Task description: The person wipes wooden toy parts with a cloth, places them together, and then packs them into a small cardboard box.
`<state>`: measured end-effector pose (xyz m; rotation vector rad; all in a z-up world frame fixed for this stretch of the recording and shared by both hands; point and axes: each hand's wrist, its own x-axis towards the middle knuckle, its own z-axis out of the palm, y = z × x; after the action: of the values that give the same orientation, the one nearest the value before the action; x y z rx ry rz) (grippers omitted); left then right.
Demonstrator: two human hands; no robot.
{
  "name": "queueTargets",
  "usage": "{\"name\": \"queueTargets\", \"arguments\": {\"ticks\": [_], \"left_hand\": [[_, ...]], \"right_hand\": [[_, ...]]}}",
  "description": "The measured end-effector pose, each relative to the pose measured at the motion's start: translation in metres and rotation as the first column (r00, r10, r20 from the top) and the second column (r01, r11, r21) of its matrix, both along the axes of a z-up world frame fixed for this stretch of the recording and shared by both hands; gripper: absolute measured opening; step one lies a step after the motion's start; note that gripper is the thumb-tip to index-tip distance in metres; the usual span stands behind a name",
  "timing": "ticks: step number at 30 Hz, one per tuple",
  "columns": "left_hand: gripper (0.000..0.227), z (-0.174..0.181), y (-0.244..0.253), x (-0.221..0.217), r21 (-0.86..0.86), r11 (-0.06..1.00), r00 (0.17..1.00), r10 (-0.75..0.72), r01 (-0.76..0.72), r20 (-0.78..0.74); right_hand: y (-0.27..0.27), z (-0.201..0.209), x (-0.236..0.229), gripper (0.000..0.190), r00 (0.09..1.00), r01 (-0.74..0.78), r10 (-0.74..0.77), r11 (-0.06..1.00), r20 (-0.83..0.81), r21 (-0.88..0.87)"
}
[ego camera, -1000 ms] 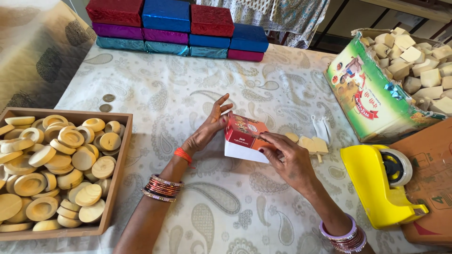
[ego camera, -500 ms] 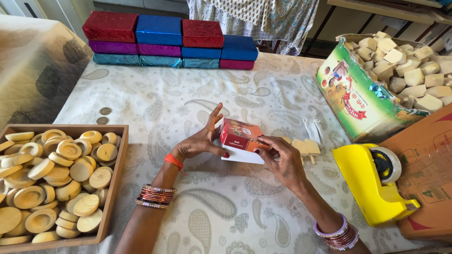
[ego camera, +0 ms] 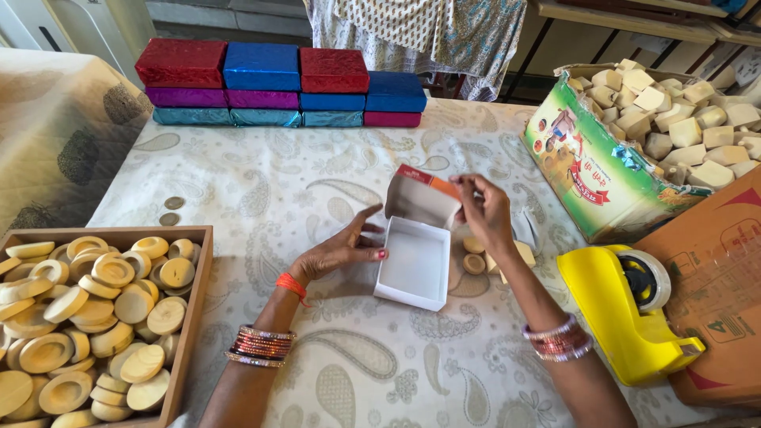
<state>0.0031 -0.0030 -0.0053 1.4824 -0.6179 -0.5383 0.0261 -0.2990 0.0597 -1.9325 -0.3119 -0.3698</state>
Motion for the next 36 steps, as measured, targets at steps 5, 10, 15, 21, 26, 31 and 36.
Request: {"name": "queueTargets", "arguments": {"ticks": [5,10,15,21,26,31,36], "left_hand": [[0.102,0.004,-0.027,-0.002,0.241,0.886,0.917,0.393,-0.397,0.064],[0.098,-0.021,-0.041,0.002,0.119,0.77,0.738,0.539,-0.627,0.406],[0.096,-0.008,-0.048,-0.007,0.088,0.804,0.768,0.519,-0.587,0.375],[0.081,-0.028,-0.043,-0.004,0.043,0.836,0.61,0.363,-0.547,0.704],[0.061,-0.027,-0.03,-0.008,0.174,0.771,0.612,0.323,-0.612,0.722],[0.043,-0.042,-0.02,-0.005,0.29,0.589,0.591,0.415,-0.754,0.692],[0.019,-0.033,-0.006,-0.021,0.248,0.619,0.545,0.351,-0.745,0.762]], "right_hand": [[-0.002,0.003,0.049,0.052,0.974,0.047,0.005,0.973,-0.227,0.224],[-0.03,-0.029,0.079,0.049,0.965,0.025,-0.002,0.996,-0.263,0.086],[-0.095,-0.034,0.062,0.049,0.963,-0.205,0.144,0.94,-0.227,-0.271],[-0.115,0.001,-0.024,0.097,0.85,-0.517,0.425,0.563,-0.31,-0.645],[-0.121,-0.024,-0.038,0.084,0.951,-0.303,0.243,0.599,-0.193,-0.741],[-0.095,0.019,-0.056,0.078,0.964,-0.25,0.134,0.746,-0.229,-0.617],[-0.042,0.041,-0.068,0.082,0.843,-0.399,0.4,0.913,-0.359,0.081]]}}
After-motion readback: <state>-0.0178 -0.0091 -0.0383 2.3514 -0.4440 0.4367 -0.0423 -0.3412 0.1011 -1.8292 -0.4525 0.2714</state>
